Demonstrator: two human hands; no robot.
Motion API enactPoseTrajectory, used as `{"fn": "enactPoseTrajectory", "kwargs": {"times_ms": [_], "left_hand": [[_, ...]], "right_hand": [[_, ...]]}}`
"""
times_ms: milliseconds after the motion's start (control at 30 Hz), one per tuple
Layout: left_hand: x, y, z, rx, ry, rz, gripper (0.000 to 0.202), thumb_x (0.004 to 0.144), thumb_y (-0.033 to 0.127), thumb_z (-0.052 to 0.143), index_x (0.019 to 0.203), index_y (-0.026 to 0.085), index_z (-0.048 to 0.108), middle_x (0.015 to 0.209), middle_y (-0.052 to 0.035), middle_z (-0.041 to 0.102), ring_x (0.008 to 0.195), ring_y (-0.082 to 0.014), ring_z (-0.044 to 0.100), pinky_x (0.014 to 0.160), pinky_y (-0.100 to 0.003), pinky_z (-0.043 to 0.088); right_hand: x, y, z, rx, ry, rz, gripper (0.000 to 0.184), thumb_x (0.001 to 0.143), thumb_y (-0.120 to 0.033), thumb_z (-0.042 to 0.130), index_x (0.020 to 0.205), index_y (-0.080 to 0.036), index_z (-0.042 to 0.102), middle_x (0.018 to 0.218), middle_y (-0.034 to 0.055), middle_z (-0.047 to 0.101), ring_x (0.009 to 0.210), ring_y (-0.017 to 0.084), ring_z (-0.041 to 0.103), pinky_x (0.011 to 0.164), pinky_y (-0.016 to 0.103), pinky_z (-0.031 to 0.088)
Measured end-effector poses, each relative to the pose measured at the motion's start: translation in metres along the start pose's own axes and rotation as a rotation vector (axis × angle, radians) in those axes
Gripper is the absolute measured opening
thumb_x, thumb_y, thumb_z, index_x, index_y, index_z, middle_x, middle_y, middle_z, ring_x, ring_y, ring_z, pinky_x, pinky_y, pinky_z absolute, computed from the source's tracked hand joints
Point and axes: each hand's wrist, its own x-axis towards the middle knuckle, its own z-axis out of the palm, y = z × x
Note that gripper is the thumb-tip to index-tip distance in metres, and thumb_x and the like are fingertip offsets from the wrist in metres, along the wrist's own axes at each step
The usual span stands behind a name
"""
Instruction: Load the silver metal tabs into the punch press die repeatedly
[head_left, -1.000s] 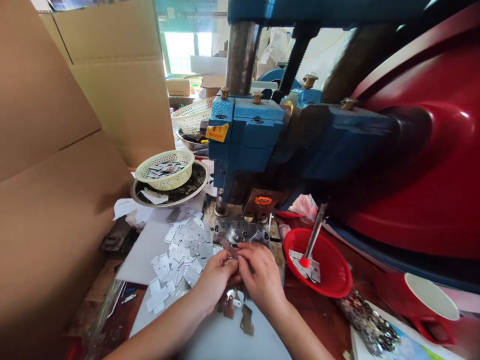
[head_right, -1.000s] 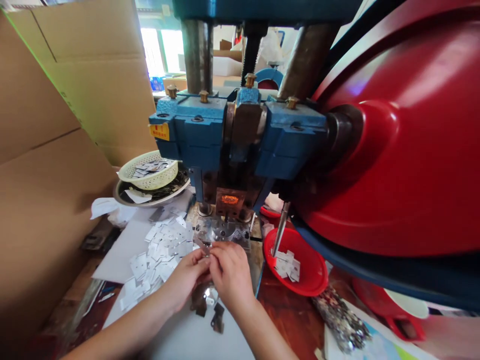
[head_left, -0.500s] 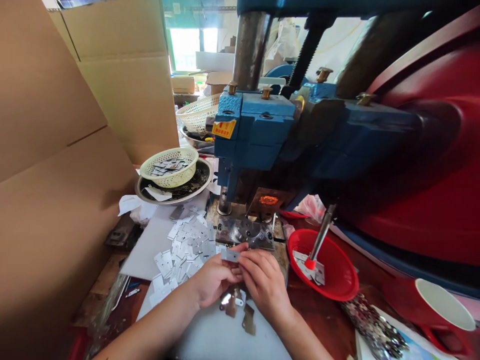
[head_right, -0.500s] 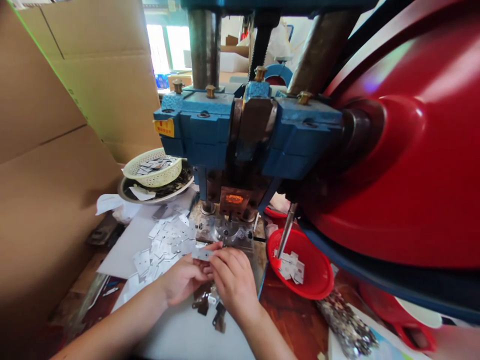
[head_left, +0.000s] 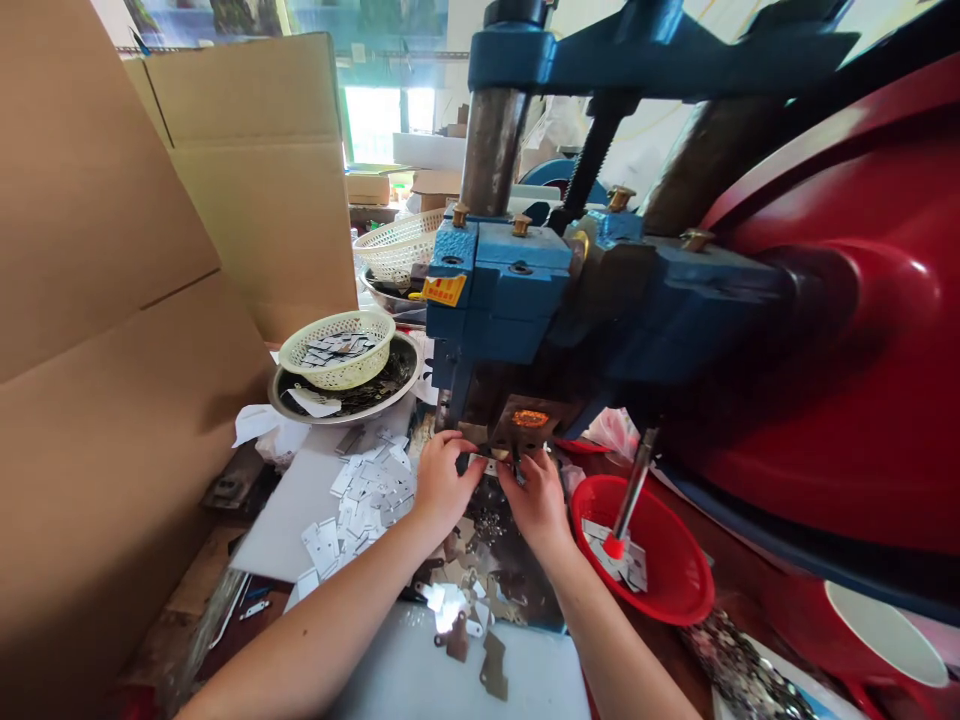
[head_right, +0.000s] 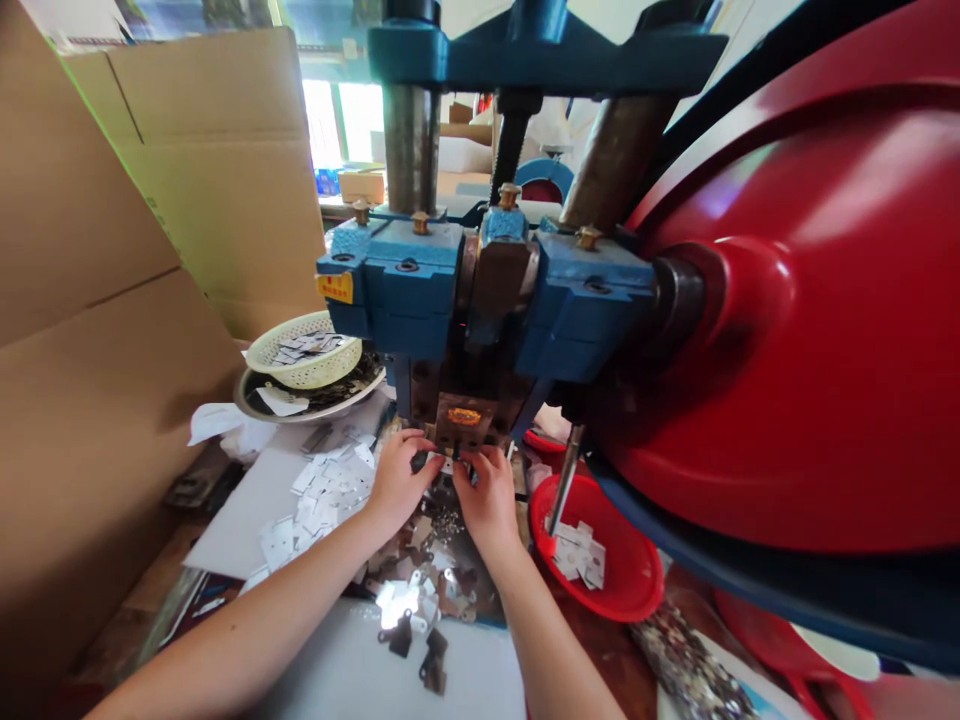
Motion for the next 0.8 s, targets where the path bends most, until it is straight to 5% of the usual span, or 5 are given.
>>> {"fn": "enactPoseTrajectory", "kwargs": {"times_ms": [333,500,667,800], "left_hand": [[0.011,0.003,0.008,-0.071,-0.248,0.004,0.031,0.077,0.012,0.052,0.103,0.021,0.066,0.105,-0.0046,0.067,0.102,-0.0200,0.059,0.094,-0.034,0.044],[0.007,0.006,-0.028,-0.028,-0.158,0.064,0.025,0.081,0.021,0.053,0.104,0.019,0.063,0.115,-0.0067,0.061,0.110,-0.0214,0.053,0.098,-0.036,0.039],[-0.026,-0.002,-0.074,0.146,-0.478,0.051,0.019,0.084,0.024,0.049,0.088,0.024,0.068,0.089,-0.0017,0.066,0.085,-0.0202,0.058,0.079,-0.033,0.044],[-0.050,-0.011,-0.075,0.255,-0.573,0.109,0.013,0.080,0.028,0.058,0.088,0.025,0.068,0.092,-0.0040,0.063,0.091,-0.0235,0.054,0.082,-0.036,0.041]], "right_hand": [[0.006,0.009,0.008,0.149,-0.020,0.077,0.019,0.078,-0.032,0.050,0.082,-0.019,0.063,0.090,0.0080,0.061,0.083,0.022,0.057,0.071,0.035,0.048],[-0.011,0.012,-0.006,0.200,0.027,0.123,0.023,0.082,-0.038,0.051,0.091,-0.020,0.061,0.095,0.0082,0.061,0.085,0.021,0.058,0.072,0.035,0.048],[-0.042,0.012,-0.034,0.217,-0.049,0.214,0.021,0.084,-0.036,0.050,0.089,-0.021,0.064,0.086,0.0048,0.065,0.080,0.019,0.060,0.069,0.032,0.049],[-0.060,0.014,-0.040,0.145,-0.123,0.235,0.023,0.085,-0.037,0.048,0.089,-0.022,0.065,0.088,0.0043,0.066,0.084,0.020,0.061,0.074,0.034,0.048]]}}
